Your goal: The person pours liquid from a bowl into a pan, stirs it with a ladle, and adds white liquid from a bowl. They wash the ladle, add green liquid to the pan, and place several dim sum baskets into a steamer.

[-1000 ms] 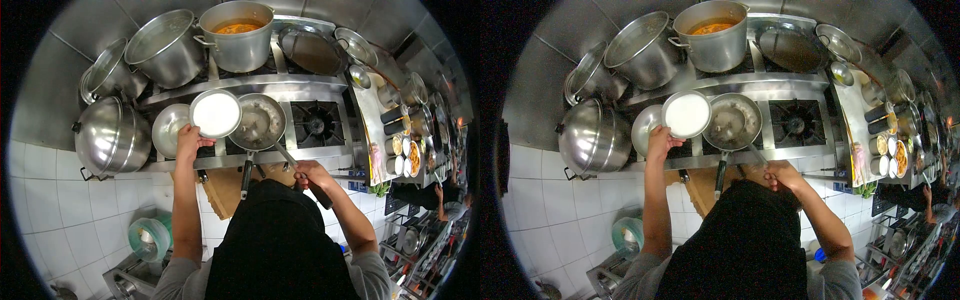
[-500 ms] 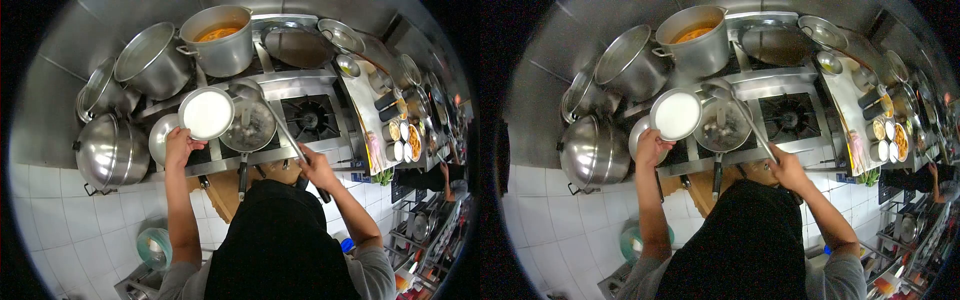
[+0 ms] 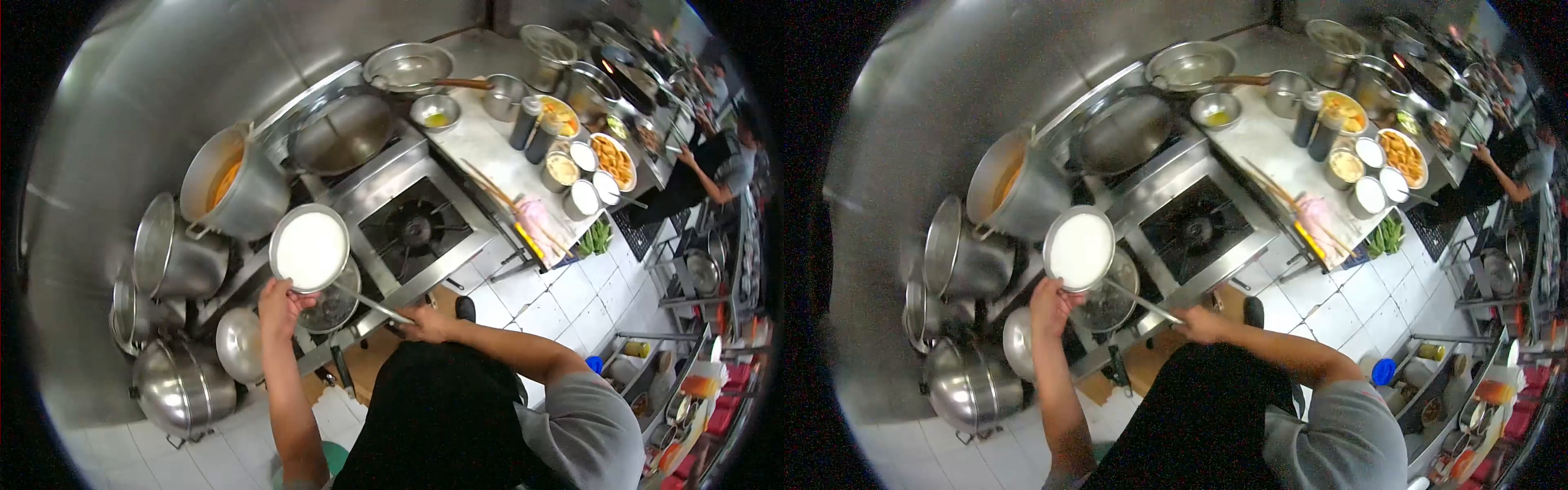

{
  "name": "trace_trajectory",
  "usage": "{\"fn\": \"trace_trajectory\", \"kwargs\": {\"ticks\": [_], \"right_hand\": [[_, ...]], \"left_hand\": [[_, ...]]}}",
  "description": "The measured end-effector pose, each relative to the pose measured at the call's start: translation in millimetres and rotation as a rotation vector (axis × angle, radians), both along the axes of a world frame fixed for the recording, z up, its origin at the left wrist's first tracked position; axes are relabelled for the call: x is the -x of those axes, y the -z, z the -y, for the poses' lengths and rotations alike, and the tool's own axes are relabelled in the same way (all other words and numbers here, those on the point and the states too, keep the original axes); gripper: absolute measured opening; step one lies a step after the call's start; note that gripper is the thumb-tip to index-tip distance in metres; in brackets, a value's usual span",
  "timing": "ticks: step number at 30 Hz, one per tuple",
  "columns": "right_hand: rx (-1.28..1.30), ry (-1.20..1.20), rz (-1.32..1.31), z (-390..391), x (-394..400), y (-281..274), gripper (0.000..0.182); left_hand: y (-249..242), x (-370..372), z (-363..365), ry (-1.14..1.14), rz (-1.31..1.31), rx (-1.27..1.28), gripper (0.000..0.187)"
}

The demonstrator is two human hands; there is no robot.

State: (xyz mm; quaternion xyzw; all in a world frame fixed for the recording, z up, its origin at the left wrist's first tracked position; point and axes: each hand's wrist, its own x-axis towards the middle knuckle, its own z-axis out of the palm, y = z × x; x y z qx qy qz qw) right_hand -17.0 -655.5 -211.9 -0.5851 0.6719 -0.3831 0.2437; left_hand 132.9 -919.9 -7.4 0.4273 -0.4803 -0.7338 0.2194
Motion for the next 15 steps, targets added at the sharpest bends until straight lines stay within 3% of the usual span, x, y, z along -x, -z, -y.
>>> {"fn": "trace_trajectory", "kwargs": {"ticks": [2, 3, 5, 10, 13, 15], "right_hand": [[-0.414, -0.138, 0.763, -2, 20, -54, 0.035], [-0.404, -0.124, 0.770, 0, 27, -60, 0.035], [-0.563, -0.132, 1.514, 3, 42, -66, 0.031], [-0.607, -0.215, 1.539, -5, 73, -61, 0.027], [-0.559, -0.260, 1.188, -21, 92, -77, 0.026], [-0.522, -0.250, 1.229, -37, 97, -75, 0.025]], "left_hand": [[13, 44, -16, 0.036, -0.060, -0.068, 0.026], [20, 67, -23, 0.047, -0.015, -0.072, 0.025], [42, 113, -33, 0.135, -0.042, -0.114, 0.025], [76, 241, -73, 0.308, -0.076, -0.196, 0.026], [103, 306, -92, 0.409, -0.126, -0.263, 0.026], [120, 346, -102, 0.465, -0.096, -0.276, 0.026]]}}
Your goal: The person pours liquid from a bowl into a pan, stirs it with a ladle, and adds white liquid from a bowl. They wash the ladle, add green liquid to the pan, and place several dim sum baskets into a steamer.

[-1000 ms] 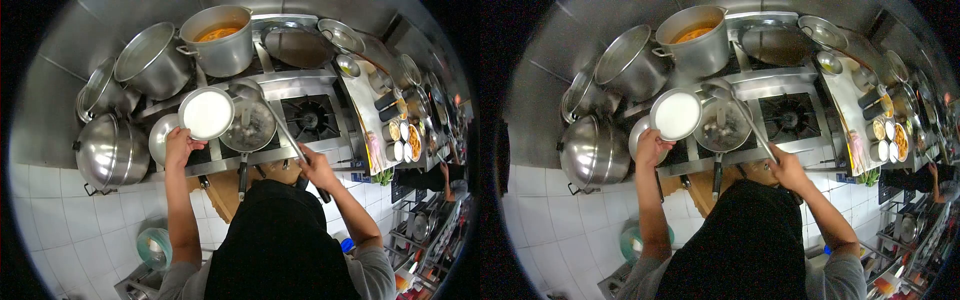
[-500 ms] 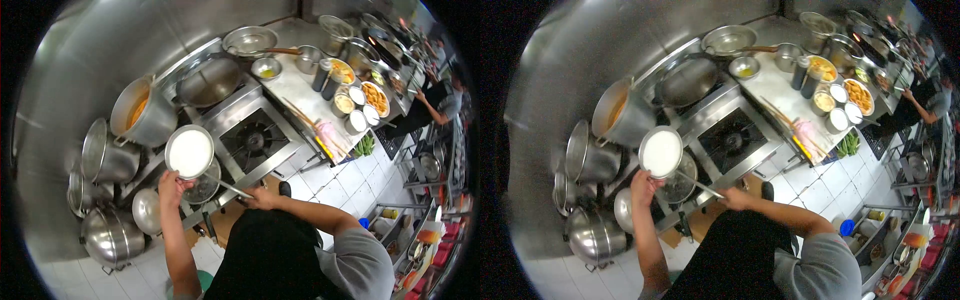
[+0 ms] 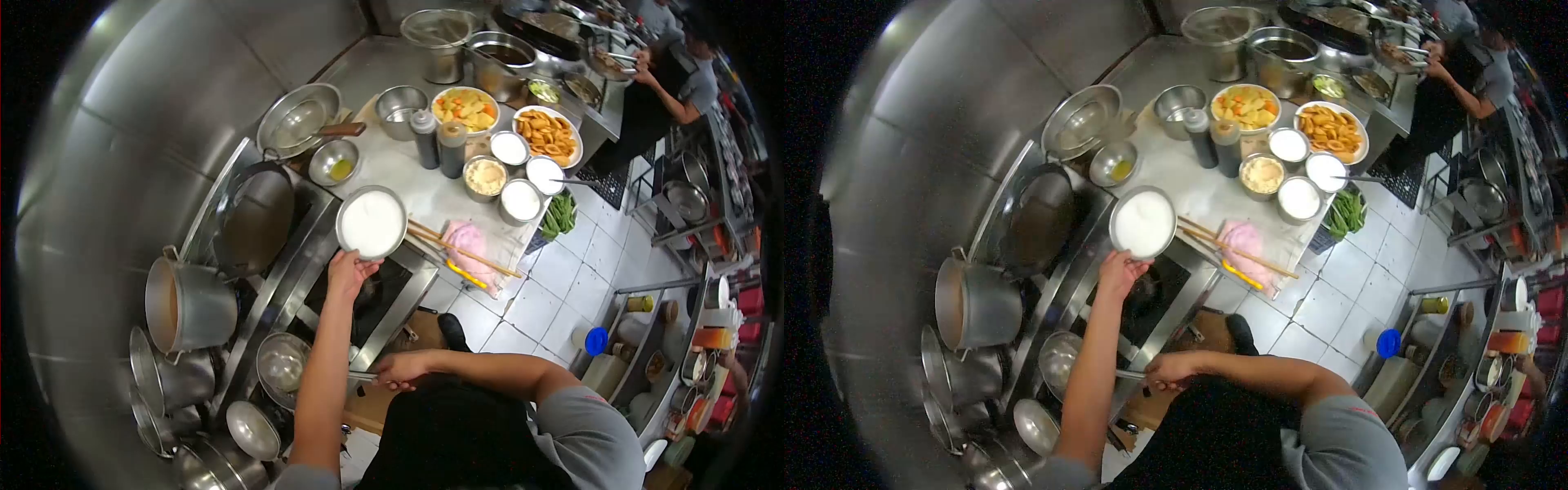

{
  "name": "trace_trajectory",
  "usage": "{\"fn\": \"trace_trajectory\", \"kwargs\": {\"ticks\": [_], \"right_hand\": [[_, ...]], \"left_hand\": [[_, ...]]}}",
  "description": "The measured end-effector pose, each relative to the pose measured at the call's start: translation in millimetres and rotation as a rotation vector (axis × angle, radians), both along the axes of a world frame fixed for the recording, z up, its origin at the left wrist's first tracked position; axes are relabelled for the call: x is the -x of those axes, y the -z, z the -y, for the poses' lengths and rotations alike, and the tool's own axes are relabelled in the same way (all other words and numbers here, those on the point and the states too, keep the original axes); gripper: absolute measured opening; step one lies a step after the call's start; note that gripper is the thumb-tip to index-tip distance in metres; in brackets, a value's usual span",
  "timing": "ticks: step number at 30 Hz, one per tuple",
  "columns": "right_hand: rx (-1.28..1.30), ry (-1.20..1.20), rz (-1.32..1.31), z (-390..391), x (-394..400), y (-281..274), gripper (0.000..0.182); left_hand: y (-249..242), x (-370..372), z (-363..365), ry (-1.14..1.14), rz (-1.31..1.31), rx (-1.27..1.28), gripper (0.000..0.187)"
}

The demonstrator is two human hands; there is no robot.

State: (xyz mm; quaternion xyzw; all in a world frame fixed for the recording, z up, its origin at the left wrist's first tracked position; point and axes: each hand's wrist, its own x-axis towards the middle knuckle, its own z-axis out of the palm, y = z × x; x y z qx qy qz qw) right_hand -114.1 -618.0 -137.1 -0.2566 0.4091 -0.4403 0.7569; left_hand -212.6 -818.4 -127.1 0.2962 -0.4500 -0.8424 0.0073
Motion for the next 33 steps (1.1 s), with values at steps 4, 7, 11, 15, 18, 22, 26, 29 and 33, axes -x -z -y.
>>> {"fn": "trace_trajectory", "kwargs": {"ticks": [4, 7, 11, 15, 18, 22, 26, 29, 33], "right_hand": [[-0.010, 0.019, -0.061, -43, 17, -19, 0.030], [-0.025, 0.072, -0.131, -81, 24, -42, 0.031], [-0.171, 0.142, -0.110, -139, 14, -59, 0.031], [-0.375, 0.308, 0.004, -201, -22, -81, 0.029], [-0.467, 0.480, 0.105, -238, -68, -93, 0.028], [-0.508, 0.849, 0.275, -277, -161, -106, 0.028], [-0.482, 1.211, 0.412, -293, -248, -109, 0.027], [-0.396, 1.453, 0.559, -308, -302, -111, 0.029], [-0.307, 1.775, 0.641, -315, -351, -101, 0.029]], "left_hand": [[24, 64, -22, 0.057, 0.072, 0.025, 0.027], [48, 99, -34, 0.098, 0.079, 0.031, 0.030], [82, 134, -34, 0.068, 0.108, -0.020, 0.035], [103, 156, -25, 0.116, 0.193, -0.041, 0.033], [129, 160, -9, 0.055, 0.144, -0.001, 0.038], [163, 198, 41, 0.215, 0.244, -0.297, 0.041], [89, 190, 25, 0.188, 0.324, 0.268, 0.045], [36, 154, 4, 0.213, 0.134, 0.907, 0.039], [41, 66, -139, 0.479, -0.190, 0.899, 0.027]]}}
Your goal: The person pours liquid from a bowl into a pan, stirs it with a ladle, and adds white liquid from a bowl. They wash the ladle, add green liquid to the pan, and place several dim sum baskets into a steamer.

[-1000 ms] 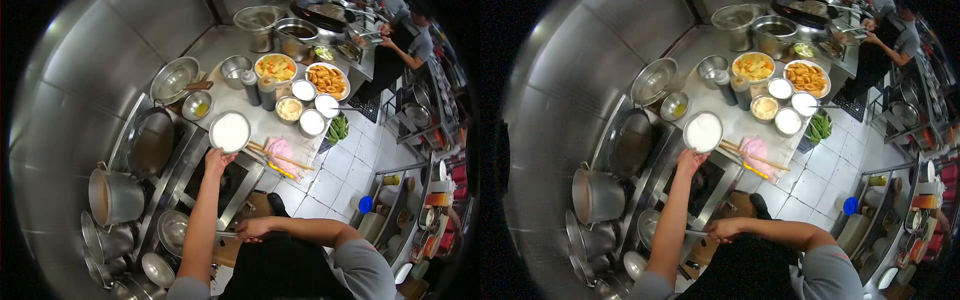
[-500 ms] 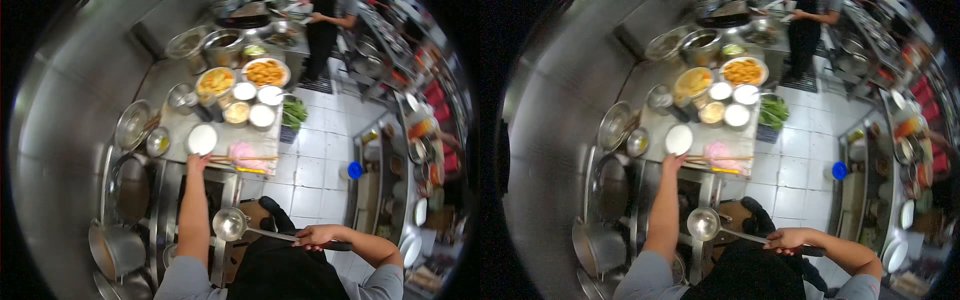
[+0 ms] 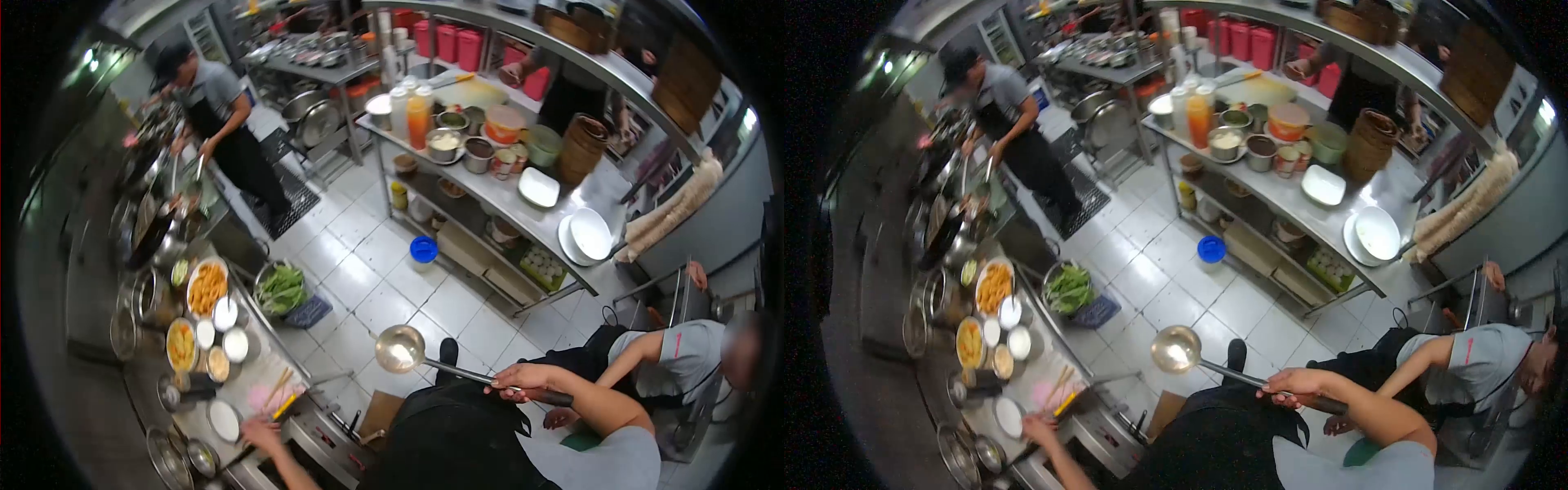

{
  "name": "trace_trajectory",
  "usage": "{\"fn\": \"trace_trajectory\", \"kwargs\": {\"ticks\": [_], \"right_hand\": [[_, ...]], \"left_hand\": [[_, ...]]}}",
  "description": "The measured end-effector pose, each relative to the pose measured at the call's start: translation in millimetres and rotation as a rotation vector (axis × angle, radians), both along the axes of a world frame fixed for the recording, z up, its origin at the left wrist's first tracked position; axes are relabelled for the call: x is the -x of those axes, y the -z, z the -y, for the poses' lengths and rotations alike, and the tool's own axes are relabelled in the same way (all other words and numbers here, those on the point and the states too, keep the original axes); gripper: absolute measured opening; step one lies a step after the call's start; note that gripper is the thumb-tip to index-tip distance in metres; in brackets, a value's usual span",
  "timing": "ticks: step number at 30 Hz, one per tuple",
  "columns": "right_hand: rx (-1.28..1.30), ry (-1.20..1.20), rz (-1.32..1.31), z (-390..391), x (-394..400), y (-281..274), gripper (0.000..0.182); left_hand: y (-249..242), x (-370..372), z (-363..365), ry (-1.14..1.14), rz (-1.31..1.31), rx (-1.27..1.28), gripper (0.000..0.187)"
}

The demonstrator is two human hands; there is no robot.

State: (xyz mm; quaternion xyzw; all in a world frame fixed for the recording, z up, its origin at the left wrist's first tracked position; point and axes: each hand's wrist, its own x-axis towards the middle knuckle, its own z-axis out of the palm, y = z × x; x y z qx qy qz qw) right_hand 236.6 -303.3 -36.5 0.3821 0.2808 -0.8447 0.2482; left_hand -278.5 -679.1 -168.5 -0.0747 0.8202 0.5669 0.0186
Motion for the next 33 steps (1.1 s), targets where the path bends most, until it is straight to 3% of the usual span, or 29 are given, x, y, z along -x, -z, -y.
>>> {"fn": "trace_trajectory", "kwargs": {"ticks": [3, 4, 5, 9, 16, 22, 25, 27, 28, 29, 30, 32, 33], "right_hand": [[-0.086, 0.269, 0.026, -13, -18, 13, 0.029], [-0.092, 0.293, 0.014, -22, -22, 19, 0.029], [-0.124, 0.356, -0.033, -29, -27, 25, 0.029], [-0.186, 0.539, -0.041, -51, -35, 25, 0.029], [-0.135, 0.783, -0.026, -78, -56, 27, 0.029], [-0.185, 0.945, 0.076, -72, -42, 30, 0.031], [-0.188, 1.052, 0.159, -59, -22, 36, 0.033], [-0.155, 1.163, 0.227, -49, -5, 35, 0.033], [-0.154, 1.185, 0.241, -47, 6, 31, 0.033], [-0.093, 1.258, 0.267, -45, 18, 28, 0.033], [-0.029, 1.332, 0.291, -42, 31, 26, 0.034], [-0.067, 1.386, 0.300, -36, 58, 20, 0.033], [-0.032, 1.430, 0.332, -35, 70, 17, 0.033]], "left_hand": [[61, -69, -117, 0.474, 0.387, -0.306, 0.021], [30, -97, -182, 0.599, 0.445, -0.207, 0.020], [31, -111, -230, 0.715, 0.483, -0.242, 0.021], [-28, -153, -403, 1.111, 0.294, -0.216, 0.025], [-100, -160, -621, 1.456, 0.233, -0.250, 0.033], [-112, -147, -795, 1.614, 0.245, -0.258, 0.028], [-103, -138, -899, 1.645, 0.048, -0.154, 0.024], [-84, -133, -980, 1.632, -0.383, -0.059, 0.027], [-108, -141, -997, 1.597, -0.583, 0.043, 0.025], [-104, -144, -1028, 1.605, -0.652, 0.092, 0.025], [-89, -144, -1066, 1.614, -0.725, 0.141, 0.025], [-14, -134, -1155, 1.765, -1.150, 0.403, 0.029], [-52, -150, -1150, 1.743, -0.692, 0.491, 0.035]]}}
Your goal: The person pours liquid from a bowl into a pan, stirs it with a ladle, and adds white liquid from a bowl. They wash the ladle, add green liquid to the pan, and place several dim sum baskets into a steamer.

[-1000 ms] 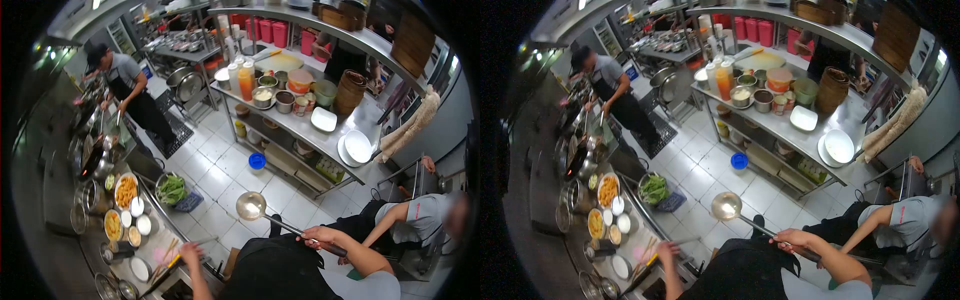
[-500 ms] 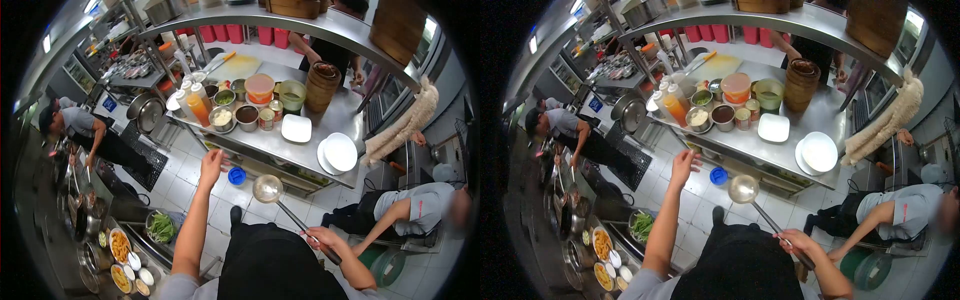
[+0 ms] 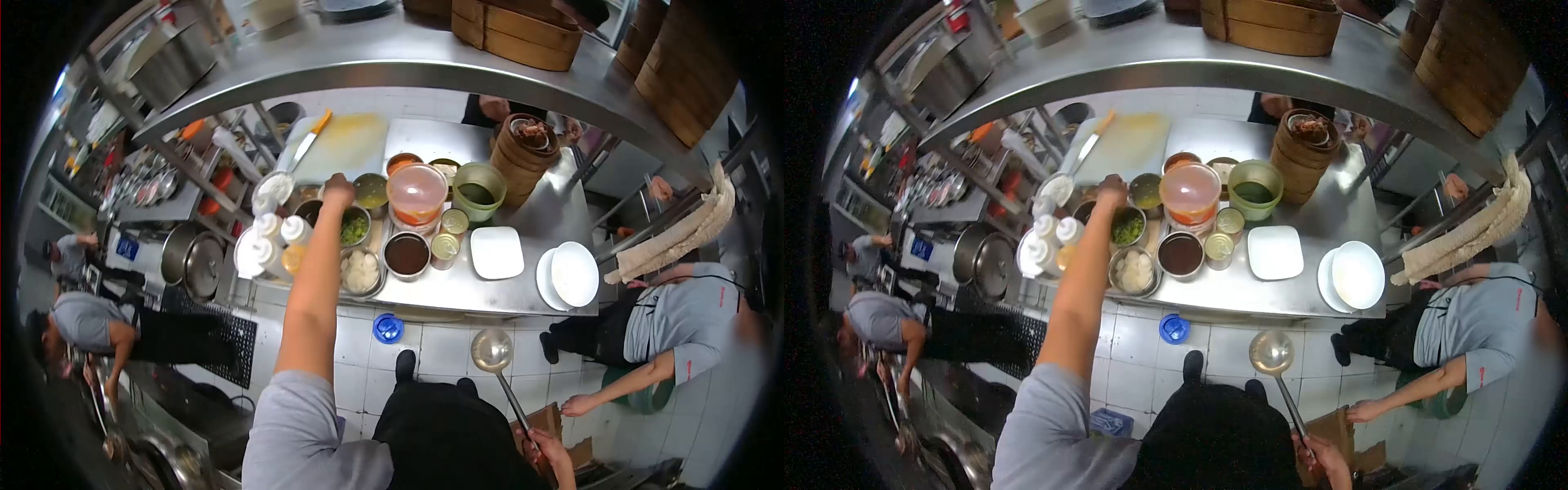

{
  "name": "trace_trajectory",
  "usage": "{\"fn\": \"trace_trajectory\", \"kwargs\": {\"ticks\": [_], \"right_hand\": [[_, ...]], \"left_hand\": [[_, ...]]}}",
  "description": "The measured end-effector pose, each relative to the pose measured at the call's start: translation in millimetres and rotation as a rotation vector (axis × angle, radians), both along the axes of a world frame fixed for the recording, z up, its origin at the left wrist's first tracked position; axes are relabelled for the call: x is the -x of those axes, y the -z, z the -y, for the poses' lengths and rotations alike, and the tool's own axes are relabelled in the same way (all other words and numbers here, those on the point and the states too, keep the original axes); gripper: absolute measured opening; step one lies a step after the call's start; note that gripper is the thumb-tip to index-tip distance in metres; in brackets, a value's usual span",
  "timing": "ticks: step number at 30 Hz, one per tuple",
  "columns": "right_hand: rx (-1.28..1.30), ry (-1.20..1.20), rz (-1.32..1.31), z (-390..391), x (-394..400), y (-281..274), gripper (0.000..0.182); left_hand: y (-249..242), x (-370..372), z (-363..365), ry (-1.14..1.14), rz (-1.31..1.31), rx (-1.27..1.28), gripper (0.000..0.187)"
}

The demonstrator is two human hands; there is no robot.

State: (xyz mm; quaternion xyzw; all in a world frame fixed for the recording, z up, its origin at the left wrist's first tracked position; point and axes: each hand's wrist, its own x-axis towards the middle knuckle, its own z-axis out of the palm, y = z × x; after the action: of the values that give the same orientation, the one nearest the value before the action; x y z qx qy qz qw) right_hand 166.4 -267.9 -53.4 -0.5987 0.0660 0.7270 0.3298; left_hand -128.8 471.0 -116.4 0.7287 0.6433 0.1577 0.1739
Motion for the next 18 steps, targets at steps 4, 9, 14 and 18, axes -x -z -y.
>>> {"fn": "trace_trajectory", "kwargs": {"ticks": [4, 9, 14, 18], "right_hand": [[0.015, 0.135, 0.043, 11, 46, -1, 0.034], [0.031, 0.211, 0.064, -4, 76, -18, 0.034], [0.074, 0.247, 0.055, -24, 89, -32, 0.033], [0.098, 0.236, 0.073, -33, 93, -35, 0.034]], "left_hand": [[20, -2, -53, 0.173, 0.012, 0.131, 0.022], [31, 3, -91, 0.358, 0.092, 0.375, 0.031], [32, 0, -101, 0.568, 0.028, 0.326, 0.021], [30, -3, -101, 0.650, 0.036, 0.336, 0.020]]}}
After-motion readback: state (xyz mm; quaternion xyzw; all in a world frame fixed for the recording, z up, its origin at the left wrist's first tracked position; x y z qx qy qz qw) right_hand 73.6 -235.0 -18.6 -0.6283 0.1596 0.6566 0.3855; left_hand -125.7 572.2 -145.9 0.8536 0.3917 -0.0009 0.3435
